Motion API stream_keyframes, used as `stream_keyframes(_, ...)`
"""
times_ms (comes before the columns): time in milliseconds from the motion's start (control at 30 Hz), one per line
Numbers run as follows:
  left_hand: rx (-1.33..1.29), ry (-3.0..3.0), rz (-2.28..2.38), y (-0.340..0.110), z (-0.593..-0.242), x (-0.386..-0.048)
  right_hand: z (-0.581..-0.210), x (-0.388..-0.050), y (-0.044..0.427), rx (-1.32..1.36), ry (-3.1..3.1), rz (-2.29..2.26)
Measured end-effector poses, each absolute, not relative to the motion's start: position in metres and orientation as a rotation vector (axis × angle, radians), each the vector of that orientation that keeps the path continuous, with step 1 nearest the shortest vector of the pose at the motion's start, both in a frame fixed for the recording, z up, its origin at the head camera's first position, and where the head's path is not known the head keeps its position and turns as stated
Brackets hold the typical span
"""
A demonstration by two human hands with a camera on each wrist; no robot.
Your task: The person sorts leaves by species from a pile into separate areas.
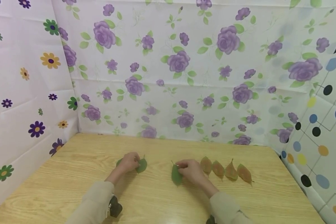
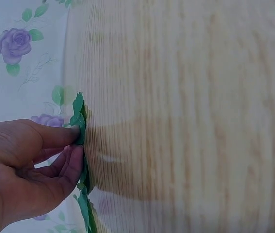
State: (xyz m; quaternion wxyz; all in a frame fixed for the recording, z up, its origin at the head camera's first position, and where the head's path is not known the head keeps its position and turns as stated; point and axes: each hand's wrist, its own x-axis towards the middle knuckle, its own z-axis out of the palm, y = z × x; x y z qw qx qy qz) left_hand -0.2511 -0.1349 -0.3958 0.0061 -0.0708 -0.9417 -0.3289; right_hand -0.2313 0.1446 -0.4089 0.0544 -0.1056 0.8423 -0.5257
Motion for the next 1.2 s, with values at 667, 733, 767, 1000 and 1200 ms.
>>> stream_keyframes(667,-0.237,-2.938,-1.030,-0.137,-0.398,-0.249,-0.423,-0.272,0.077,-0.193,2.436,-1.769)
stream_keyframes(733,-0.246,-2.935,-1.025,-0.137,-0.398,-0.248,-0.425,-0.274,0.073,-0.181,2.420,-1.778)
stream_keyframes(767,-0.252,-2.932,-1.015,-0.137,-0.398,-0.248,-0.426,-0.275,0.071,-0.180,2.420,-1.777)
stream_keyframes(1000,-0.256,-2.931,-1.002,-0.134,-0.397,-0.247,-0.428,-0.281,0.063,-0.166,2.407,-1.807)
stream_keyframes(1200,-0.259,-2.933,-0.984,-0.134,-0.396,-0.248,-0.431,-0.282,0.056,-0.221,2.410,-1.786)
